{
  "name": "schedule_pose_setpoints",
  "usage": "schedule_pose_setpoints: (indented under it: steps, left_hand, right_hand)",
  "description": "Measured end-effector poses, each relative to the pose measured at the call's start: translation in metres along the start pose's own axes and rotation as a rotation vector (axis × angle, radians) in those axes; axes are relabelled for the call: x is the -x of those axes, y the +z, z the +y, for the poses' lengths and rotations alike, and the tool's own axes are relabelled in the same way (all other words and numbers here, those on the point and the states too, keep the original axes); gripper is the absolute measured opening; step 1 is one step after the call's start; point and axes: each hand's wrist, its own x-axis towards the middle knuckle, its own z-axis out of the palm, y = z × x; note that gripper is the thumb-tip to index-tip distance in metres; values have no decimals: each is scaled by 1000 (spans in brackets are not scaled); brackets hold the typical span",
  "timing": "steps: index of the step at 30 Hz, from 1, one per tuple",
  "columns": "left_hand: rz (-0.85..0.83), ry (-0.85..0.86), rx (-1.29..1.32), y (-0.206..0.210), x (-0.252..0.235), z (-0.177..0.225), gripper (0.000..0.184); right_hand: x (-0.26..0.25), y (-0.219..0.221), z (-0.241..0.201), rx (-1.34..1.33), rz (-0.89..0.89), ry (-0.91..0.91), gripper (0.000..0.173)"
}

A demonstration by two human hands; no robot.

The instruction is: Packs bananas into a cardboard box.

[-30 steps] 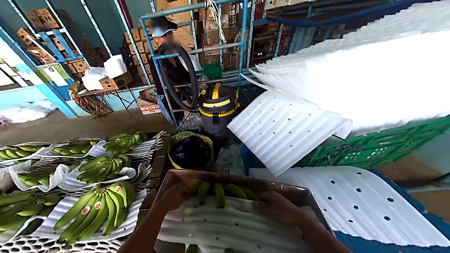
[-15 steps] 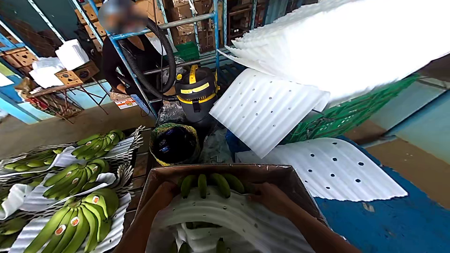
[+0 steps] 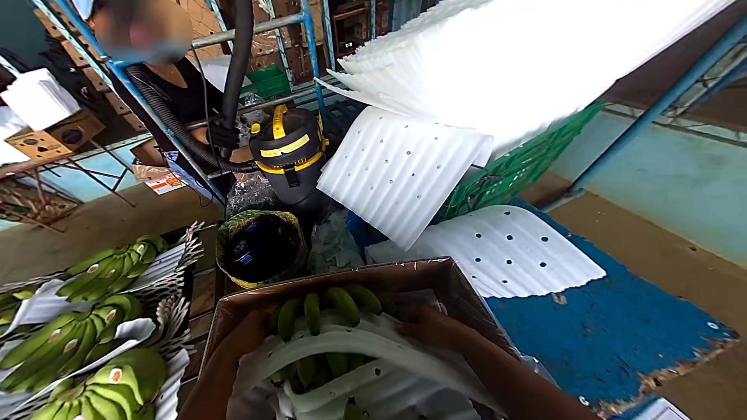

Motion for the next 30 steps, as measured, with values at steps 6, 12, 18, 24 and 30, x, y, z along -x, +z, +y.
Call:
schedule_pose_setpoints:
  steps: [6,12,18,24,30]
  left_hand:
    - [11,15,5,-2,-5,6,16]
    - [248,141,290,31,0,-12,23]
    - [210,20,388,32,1,-12,15]
    - [269,-192,366,39,36,34,34]
    - [322,-146,705,40,19,46,25]
  right_hand:
    - [-22,-11,5,91,179,-67,31]
    - [-23,-14,1,86,114,-217,22]
    - [-26,-1,4,-17,267,-198,20]
    - [-52,2,-13,-58,389,-35,24]
    - [-54,13,17,-230,377,-119,26]
